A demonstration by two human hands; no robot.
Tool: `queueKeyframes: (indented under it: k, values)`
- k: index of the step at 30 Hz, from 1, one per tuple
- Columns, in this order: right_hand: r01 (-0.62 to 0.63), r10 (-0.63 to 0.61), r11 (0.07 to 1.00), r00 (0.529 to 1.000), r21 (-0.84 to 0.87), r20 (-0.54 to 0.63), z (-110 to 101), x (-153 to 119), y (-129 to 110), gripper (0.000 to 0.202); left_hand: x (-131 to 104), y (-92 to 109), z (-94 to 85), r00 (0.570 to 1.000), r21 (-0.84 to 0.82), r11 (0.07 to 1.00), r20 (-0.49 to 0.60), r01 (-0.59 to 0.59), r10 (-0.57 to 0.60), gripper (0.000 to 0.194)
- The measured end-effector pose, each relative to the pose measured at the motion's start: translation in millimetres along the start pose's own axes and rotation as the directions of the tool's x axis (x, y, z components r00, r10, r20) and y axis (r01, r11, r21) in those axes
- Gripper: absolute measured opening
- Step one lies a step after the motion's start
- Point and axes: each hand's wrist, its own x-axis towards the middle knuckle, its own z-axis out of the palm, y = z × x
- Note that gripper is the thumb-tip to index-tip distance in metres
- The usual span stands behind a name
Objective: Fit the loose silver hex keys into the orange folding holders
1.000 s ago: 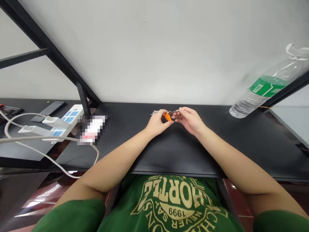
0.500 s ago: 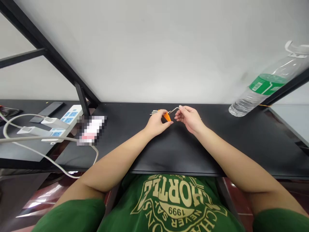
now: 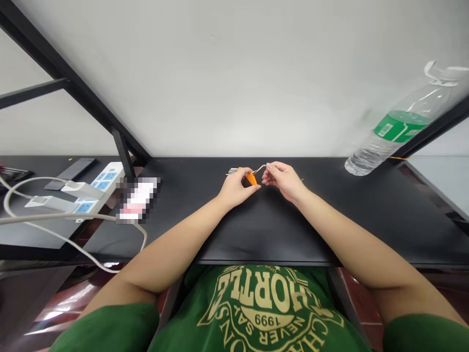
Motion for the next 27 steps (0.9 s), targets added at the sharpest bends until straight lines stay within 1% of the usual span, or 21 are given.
queueKeyframes:
  k: [3,6,9,11,13,14,16,17,18,19,21,23,25,27]
  values:
    - [0.020,-0.016,0.995,0.999,-0.098,0.045,-3.4,2.8,4.6,0.046,-0.3,1.9,-1.3,0.999,0.034,0.999,0.019,-0.037,0.036,0.044]
    - [0.071,-0.040,0.966,0.991,-0.247,0.129,-7.9,5.2,9.5,0.041,-1.0,5.3,-2.4,0.996,0.015,0.998,0.061,-0.067,0.066,0.042]
    - [0.108,-0.029,0.915,0.979,-0.389,0.203,-10.3,5.9,11.8,0.035,-1.5,8.0,-2.6,0.993,-0.005,0.996,0.076,-0.086,0.087,0.041]
    - [0.136,-0.042,0.856,0.980,-0.498,0.196,-10.5,5.4,10.9,0.033,-1.5,8.4,-2.3,0.994,-0.015,0.997,0.073,-0.081,0.082,0.043]
    - [0.203,-0.108,0.756,0.976,-0.623,0.188,-11.7,4.8,7.2,0.030,-1.1,7.7,-1.8,0.996,-0.024,0.998,0.068,-0.063,0.065,0.045]
    - [0.255,-0.162,0.681,0.967,-0.687,0.199,-13.9,4.8,4.2,0.028,-0.8,7.0,-1.6,0.996,-0.025,0.998,0.064,-0.055,0.056,0.045]
    - [0.352,-0.274,0.482,0.930,-0.802,0.243,-22.9,5.7,-4.1,0.025,-0.3,4.7,-1.4,0.998,-0.027,0.999,0.052,-0.039,0.040,0.047]
    - [0.372,-0.314,0.372,0.913,-0.851,0.262,-29.8,6.7,-9.0,0.025,0.0,3.3,-1.5,0.998,-0.029,0.999,0.047,-0.032,0.033,0.048]
    - [0.358,-0.331,0.279,0.907,-0.891,0.260,-38.0,8.0,-14.4,0.025,0.2,1.7,-1.6,0.999,-0.030,0.999,0.041,-0.025,0.026,0.049]
    - [0.321,-0.326,0.214,0.914,-0.923,0.243,-46.8,9.5,-19.8,0.025,0.3,0.2,-1.7,0.999,-0.033,0.999,0.038,-0.017,0.018,0.050]
    - [0.236,-0.238,0.126,0.950,-0.964,0.201,-63.2,11.9,-29.9,0.021,0.4,-1.9,-1.8,0.999,-0.038,0.999,0.048,0.001,0.001,0.051]
    - [0.178,-0.073,0.079,0.982,-0.981,0.173,-73.8,12.6,-37.6,0.015,0.3,-2.3,-1.7,0.998,-0.045,0.999,0.066,0.016,-0.013,0.050]
    - [0.122,0.075,0.059,0.989,-0.991,0.126,-76.6,11.3,-41.9,0.018,0.1,-1.1,-1.6,0.996,-0.054,0.998,0.082,0.023,-0.019,0.051]
    - [0.109,0.162,0.032,0.980,-0.994,0.113,-73.9,9.1,-42.8,0.024,0.0,0.5,-1.7,0.996,-0.060,0.998,0.085,0.025,-0.020,0.051]
